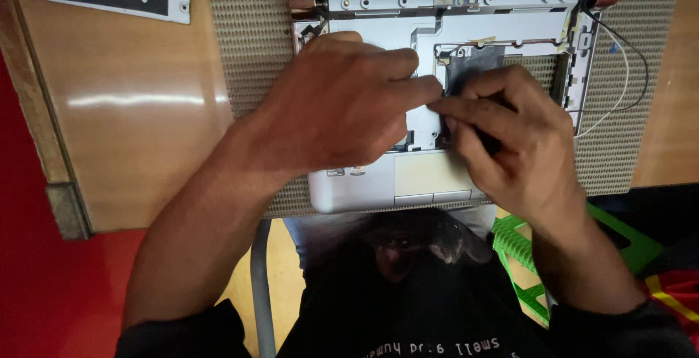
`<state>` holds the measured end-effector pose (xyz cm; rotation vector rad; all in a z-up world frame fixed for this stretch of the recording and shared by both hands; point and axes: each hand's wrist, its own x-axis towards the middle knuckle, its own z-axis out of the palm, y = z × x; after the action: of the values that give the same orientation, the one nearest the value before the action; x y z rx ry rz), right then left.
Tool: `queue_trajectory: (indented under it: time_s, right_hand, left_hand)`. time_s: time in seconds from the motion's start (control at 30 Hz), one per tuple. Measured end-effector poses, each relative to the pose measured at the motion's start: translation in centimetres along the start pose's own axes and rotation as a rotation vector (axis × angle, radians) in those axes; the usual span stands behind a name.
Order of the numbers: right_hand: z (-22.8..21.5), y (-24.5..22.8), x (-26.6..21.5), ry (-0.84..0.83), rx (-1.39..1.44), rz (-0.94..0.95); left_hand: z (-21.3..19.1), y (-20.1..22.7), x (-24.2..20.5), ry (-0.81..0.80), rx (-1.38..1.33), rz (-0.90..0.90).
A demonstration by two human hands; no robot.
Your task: The person uses a screwdriver to remove and reinsert screws on the underside of a disassembled laptop. They manipulate small internal components and wires while working on the exposed chassis.
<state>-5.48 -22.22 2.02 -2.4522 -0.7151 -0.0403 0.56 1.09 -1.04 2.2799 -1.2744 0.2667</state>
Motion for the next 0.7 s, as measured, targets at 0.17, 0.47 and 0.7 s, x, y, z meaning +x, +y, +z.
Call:
queue_trajectory:
  time_s: [0.17,0.47,0.7]
  right_hand:
    - [0.0,0.4,0.2,0.008,0.077,0.013]
    - [-0.1,0.6,0.0,0.022,0.084,0.036]
    - [0.3,0.6,-0.2,0.048,-0.033,-0.077]
  left_hand:
    - [0.1,0.1,0.1,-0.014,-0.063,-0.032]
    - [0.4,0.7,0.3,0.038,-0.063,-0.050]
    - [1.1,0.8,0.6,0.089,0.003,-0.010]
